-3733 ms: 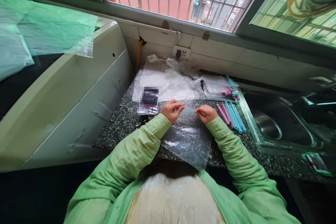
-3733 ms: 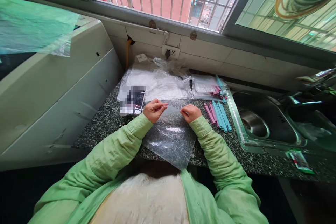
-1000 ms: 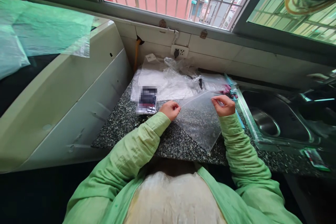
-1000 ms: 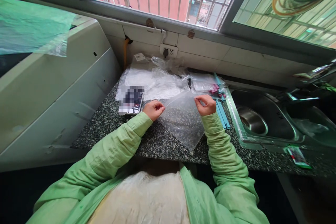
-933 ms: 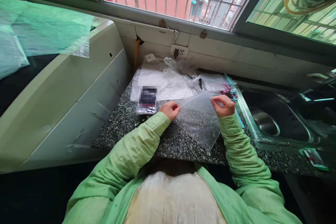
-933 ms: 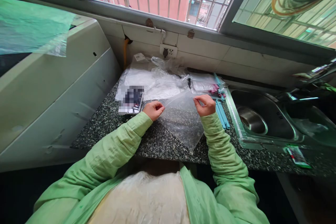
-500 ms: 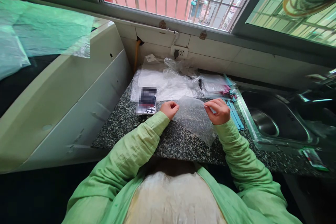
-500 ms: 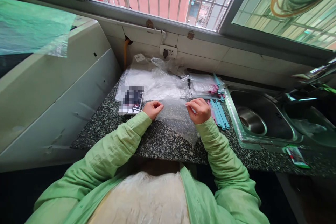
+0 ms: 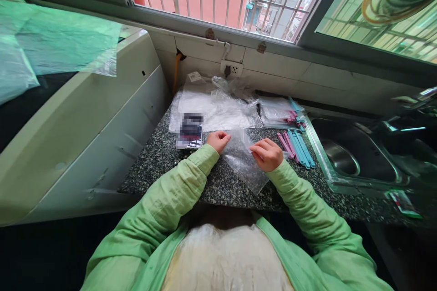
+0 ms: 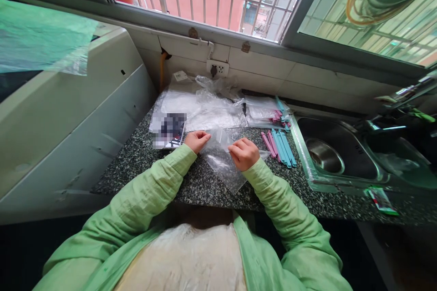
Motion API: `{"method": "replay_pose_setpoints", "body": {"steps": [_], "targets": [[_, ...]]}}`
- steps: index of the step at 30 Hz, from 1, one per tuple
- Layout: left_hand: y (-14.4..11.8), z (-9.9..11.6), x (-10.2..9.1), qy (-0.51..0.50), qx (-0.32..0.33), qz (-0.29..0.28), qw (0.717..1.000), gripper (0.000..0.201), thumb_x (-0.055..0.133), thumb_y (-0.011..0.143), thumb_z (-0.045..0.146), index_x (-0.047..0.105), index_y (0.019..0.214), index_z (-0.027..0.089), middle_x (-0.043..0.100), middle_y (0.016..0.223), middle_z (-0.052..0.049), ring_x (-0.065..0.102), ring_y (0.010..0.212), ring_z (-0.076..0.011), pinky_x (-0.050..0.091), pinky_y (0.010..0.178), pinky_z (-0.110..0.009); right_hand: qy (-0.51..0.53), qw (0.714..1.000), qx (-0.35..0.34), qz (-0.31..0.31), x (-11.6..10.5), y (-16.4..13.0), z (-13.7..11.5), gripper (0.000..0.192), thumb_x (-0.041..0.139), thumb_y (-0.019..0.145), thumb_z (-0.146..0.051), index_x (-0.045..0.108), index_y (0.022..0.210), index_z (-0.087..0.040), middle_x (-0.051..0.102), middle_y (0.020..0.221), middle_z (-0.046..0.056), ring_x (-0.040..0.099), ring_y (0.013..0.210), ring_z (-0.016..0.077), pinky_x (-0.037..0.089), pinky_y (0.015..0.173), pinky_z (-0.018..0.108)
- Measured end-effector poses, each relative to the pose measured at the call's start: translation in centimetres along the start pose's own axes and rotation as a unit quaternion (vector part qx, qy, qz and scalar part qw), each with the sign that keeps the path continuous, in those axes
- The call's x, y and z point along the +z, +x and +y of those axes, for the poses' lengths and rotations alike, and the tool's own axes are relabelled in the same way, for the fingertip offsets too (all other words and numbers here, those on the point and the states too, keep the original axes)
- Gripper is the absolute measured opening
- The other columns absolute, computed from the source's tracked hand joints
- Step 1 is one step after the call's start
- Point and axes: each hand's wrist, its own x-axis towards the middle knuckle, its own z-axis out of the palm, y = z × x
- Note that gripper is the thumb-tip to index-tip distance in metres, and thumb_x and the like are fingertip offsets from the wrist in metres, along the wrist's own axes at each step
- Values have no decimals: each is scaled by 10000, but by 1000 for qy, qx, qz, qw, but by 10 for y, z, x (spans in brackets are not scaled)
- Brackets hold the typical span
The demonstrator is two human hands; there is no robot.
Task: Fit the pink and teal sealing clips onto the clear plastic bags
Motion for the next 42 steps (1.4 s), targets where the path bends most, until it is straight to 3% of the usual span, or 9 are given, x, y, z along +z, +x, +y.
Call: {"method": "replay_pose_setpoints", "body": {"steps": [6,9,13,15,18,21,30,38,42], "targets": [[4,-4,0,38,34,-35,998,125,558,638,237,568,575,130,557,520,16,484,506,-90,404,526,-217,-15,999,35,26,-3,2,17,148,510,772,-210,635,693,-203,626,640,35,514,636,149,421,605,267],[-1,0,-4,129,119,-19,984,163,520,697,272,594,646,136,576,578,-14,509,563,-117,424,563,-247,-23,997,71,37,-9,5,36,131,523,767,-228,638,706,-213,642,664,26,537,638,150,430,618,271],[-18,5,-2,289,360,19,887,235,483,762,338,630,797,158,604,808,-81,519,805,-178,402,772,-330,-25,995,89,25,-13,8,55,139,516,773,-245,636,713,-210,657,682,17,555,633,149,433,633,269],[-26,4,6,331,443,-68,831,268,449,787,359,630,850,171,600,853,-82,509,815,-173,391,776,-322,-37,995,92,15,-12,10,56,145,514,775,-252,635,708,-209,658,676,15,553,627,148,424,621,264],[-34,0,22,386,493,-197,755,346,405,807,417,596,990,194,581,972,-82,492,868,-188,374,732,-318,-54,995,87,7,-8,13,52,152,508,779,-252,630,701,-208,659,675,16,545,629,150,407,614,262],[-37,-4,34,427,489,-242,721,435,387,797,489,540,1103,220,535,1095,-89,462,937,-218,344,744,-344,-63,995,78,-4,-7,17,41,169,489,791,-249,626,700,-207,653,675,23,527,631,151,387,615,267],[-35,-10,43,464,436,-247,730,475,431,744,547,568,1059,219,554,1056,-97,422,977,-270,323,770,-399,-96,994,40,-40,-8,20,-5,234,463,803,-233,611,626,-199,585,592,37,455,631,152,312,555,270],[-42,-9,27,442,435,-249,744,466,454,755,484,546,1084,166,523,1139,-116,471,976,-257,391,788,-381,-130,989,47,-45,-5,17,1,245,450,823,-230,604,636,-195,572,619,41,442,634,143,278,552,270],[-40,1,8,419,434,-119,789,329,390,812,285,560,1051,137,544,1084,-127,489,959,-221,390,831,-353,-129,989,35,-56,-5,19,4,245,450,827,-245,609,647,-194,578,633,40,441,633,141,270,552,269]]}}
